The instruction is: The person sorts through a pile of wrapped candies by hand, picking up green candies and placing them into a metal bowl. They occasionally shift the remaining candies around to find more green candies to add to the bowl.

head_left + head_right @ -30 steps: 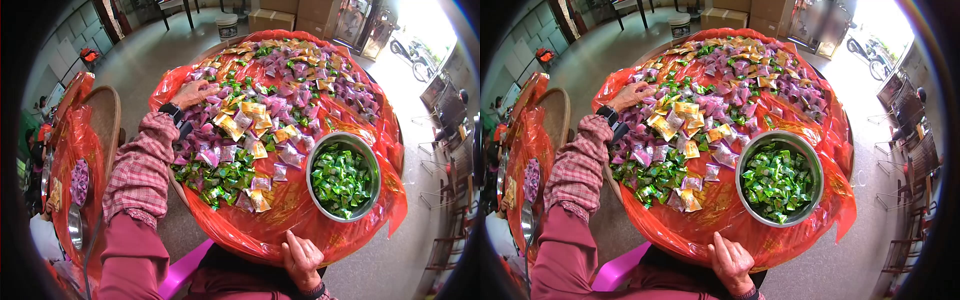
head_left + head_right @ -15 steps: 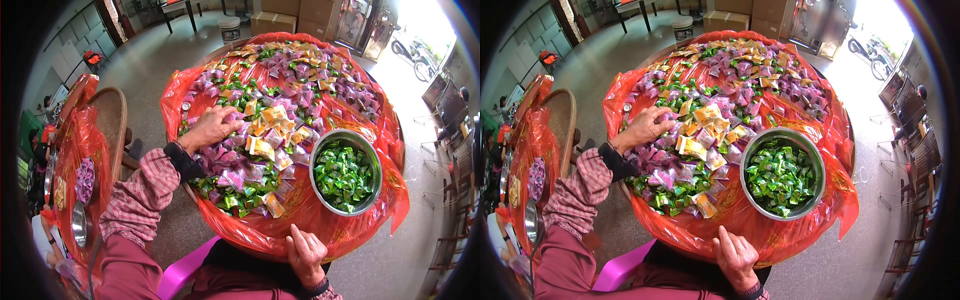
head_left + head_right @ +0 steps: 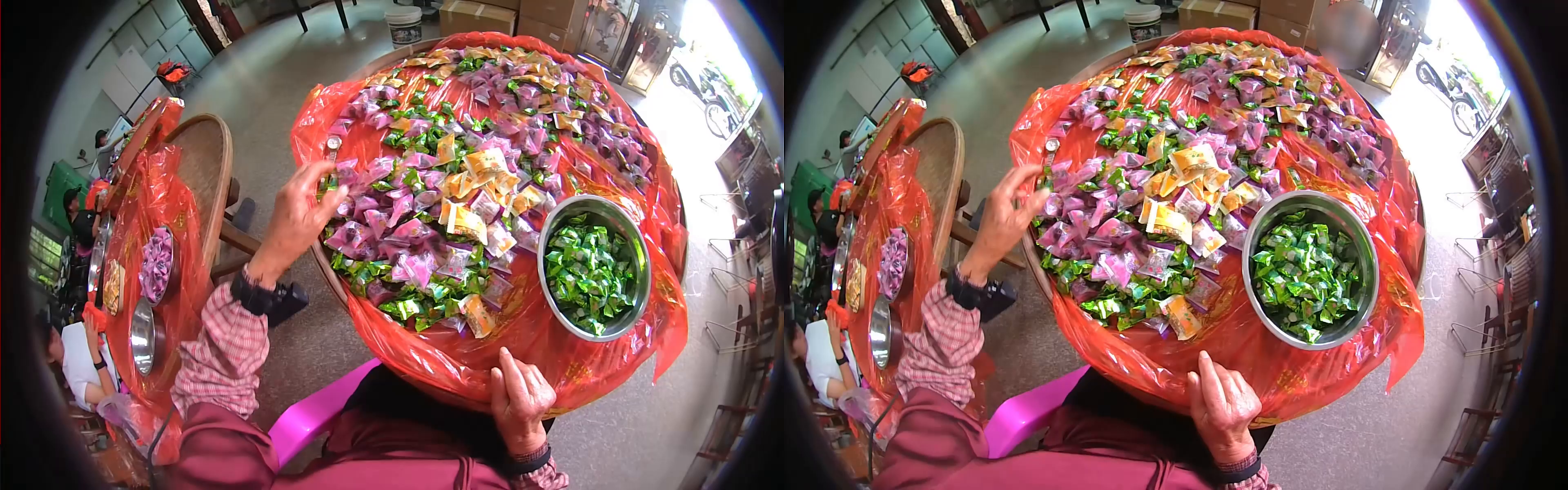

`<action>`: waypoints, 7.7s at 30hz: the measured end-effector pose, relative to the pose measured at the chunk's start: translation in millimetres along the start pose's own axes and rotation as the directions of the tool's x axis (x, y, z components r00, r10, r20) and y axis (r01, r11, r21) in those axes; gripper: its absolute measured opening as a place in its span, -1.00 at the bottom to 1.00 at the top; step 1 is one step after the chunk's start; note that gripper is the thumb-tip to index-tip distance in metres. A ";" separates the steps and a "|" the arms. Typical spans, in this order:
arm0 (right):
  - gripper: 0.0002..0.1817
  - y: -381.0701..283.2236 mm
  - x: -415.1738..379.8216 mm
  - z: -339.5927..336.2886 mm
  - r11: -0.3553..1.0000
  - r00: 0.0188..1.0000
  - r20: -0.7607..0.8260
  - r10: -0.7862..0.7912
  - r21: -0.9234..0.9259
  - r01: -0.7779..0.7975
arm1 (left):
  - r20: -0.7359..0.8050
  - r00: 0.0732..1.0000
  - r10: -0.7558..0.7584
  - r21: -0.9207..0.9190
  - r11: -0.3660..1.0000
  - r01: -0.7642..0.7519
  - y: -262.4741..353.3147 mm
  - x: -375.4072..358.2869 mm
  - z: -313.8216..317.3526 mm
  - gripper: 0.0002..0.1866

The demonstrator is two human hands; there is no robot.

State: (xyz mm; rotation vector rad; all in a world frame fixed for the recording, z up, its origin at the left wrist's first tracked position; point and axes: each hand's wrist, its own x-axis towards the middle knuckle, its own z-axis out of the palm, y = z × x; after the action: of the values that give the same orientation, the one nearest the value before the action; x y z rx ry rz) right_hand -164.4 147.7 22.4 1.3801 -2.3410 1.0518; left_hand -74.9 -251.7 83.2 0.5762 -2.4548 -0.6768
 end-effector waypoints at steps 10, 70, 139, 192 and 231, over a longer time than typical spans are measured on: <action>-0.65 -2.3 0.8 0.4 1.000 1.000 -0.014 -0.003 -0.009 0.003 | 0.144 0.989 0.031 0.107 0.993 -0.047 21.4 -53.8 52.4 -0.27; -0.59 4.8 -9.4 7.3 0.995 0.989 -0.120 -0.084 -0.056 0.078 | 0.324 0.937 0.129 -0.687 0.713 0.139 201.9 -36.3 93.5 -0.68; -0.62 7.9 -13.5 12.5 0.994 0.975 -0.194 -0.105 -0.059 0.095 | 0.409 0.905 -0.115 -0.318 0.912 0.260 136.1 -74.5 59.5 -0.88; -0.59 6.1 -15.6 7.3 0.997 0.984 -0.159 -0.080 -0.032 0.076 | 0.399 0.873 0.280 -0.525 0.850 -0.032 180.8 -0.3 89.4 -0.69; -0.61 9.0 -17.0 12.0 0.994 0.976 -0.191 -0.106 -0.061 0.096 | 0.359 0.891 0.279 -0.756 0.646 0.103 207.4 -3.7 122.0 -0.54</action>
State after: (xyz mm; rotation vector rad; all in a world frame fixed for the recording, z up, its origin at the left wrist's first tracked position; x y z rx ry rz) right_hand -161.0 153.7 0.8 1.2994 -2.1213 1.0385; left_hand -196.0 -45.4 109.2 -0.0730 -2.2228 -1.8486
